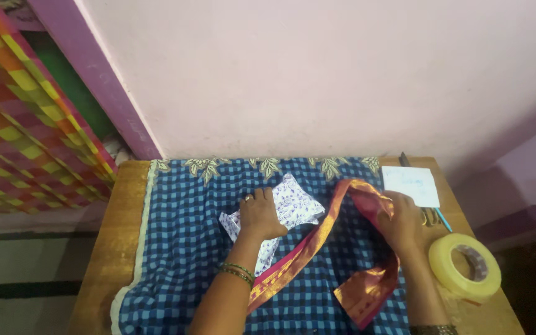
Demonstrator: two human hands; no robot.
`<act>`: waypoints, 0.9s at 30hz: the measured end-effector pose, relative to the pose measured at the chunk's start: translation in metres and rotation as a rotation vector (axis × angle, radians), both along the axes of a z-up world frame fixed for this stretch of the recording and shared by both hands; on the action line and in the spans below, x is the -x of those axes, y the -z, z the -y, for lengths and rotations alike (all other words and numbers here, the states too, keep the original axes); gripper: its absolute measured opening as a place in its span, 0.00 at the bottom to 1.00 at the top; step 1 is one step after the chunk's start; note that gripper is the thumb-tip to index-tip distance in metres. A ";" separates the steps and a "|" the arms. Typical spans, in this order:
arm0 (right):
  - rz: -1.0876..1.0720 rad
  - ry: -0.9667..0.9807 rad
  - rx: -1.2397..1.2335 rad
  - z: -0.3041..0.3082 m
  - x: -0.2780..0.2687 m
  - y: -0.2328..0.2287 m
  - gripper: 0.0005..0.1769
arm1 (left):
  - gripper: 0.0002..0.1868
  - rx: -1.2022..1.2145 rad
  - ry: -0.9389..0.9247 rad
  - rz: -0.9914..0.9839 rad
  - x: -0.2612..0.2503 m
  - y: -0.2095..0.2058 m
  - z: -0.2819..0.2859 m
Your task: The person folds a white floral-patterned paper around a small rectangular item on a table, creases the edges, and then wraps a pink and gold ribbon around the bundle. The person does not tie the ribbon or apply tape in the clip.
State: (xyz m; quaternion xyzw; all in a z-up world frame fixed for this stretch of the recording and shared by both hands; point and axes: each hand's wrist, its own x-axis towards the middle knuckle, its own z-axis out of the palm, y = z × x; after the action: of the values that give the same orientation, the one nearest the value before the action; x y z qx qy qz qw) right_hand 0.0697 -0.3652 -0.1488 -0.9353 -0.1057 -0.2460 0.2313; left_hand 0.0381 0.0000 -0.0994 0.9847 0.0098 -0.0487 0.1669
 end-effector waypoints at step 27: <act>-0.666 -0.643 -1.306 -0.166 0.006 -0.260 0.33 | 0.52 -0.025 0.017 -0.044 0.004 -0.011 0.002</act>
State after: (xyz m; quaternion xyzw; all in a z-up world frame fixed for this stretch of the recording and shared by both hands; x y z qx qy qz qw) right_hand 0.0637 -0.1987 0.1109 -0.5590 -0.1304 0.1127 0.8111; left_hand 0.0339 -0.0016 -0.0879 0.9855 0.0057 -0.0716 0.1540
